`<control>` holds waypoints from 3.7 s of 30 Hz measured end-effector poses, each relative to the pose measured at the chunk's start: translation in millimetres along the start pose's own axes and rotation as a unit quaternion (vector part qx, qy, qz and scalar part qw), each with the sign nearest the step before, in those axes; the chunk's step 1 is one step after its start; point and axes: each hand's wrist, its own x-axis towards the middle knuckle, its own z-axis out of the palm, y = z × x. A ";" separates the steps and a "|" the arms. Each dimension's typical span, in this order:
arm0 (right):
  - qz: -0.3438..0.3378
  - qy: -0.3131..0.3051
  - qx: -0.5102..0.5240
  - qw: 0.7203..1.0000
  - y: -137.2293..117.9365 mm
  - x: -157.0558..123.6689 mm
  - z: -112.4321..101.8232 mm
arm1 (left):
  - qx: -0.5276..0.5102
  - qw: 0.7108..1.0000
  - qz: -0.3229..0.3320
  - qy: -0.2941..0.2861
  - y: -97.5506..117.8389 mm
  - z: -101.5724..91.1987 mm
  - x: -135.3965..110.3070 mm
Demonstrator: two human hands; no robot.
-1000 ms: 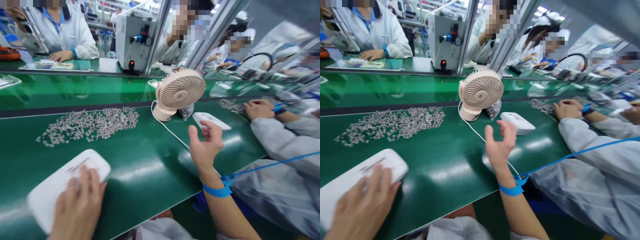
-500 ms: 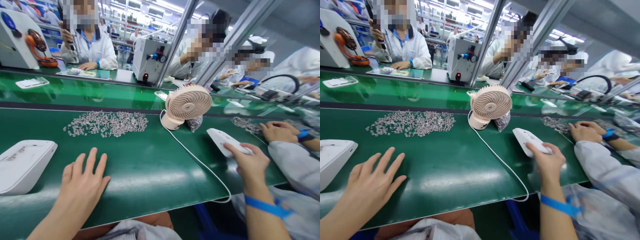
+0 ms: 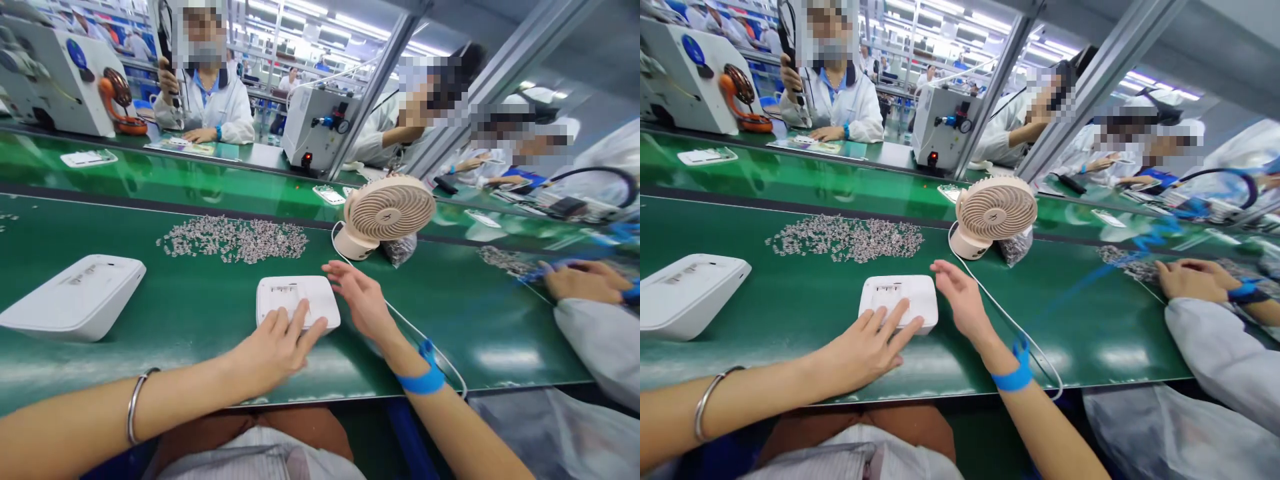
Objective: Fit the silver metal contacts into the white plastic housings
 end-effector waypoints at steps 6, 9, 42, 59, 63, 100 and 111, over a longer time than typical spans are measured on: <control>0.017 0.090 -0.090 0.992 32.4 79.6 21.9 | -0.056 0.998 -0.016 0.015 -16.6 14.0 0.2; -0.001 0.070 -0.131 0.989 35.4 101.2 28.2 | -0.079 0.996 -0.028 0.020 -19.1 16.3 -3.1; -0.170 0.107 -0.142 0.969 -25.3 50.0 41.7 | 0.016 0.993 -0.099 0.055 -24.1 -3.3 -4.4; -0.247 -0.078 -0.200 0.945 -44.6 5.3 58.5 | 0.188 0.968 -0.166 -0.020 -10.0 -12.1 -7.2; -0.223 -0.115 -0.185 0.950 -49.4 -5.9 63.7 | 0.201 0.966 -0.160 -0.029 -4.4 -12.6 -11.5; -0.239 -0.078 -0.235 0.939 -36.6 -39.5 67.8 | 0.127 0.974 -0.185 -0.022 -6.0 -5.7 -12.7; -0.305 -0.124 -0.324 0.887 -39.0 -38.6 64.0 | 0.131 0.974 -0.179 -0.039 -5.5 -5.1 -12.4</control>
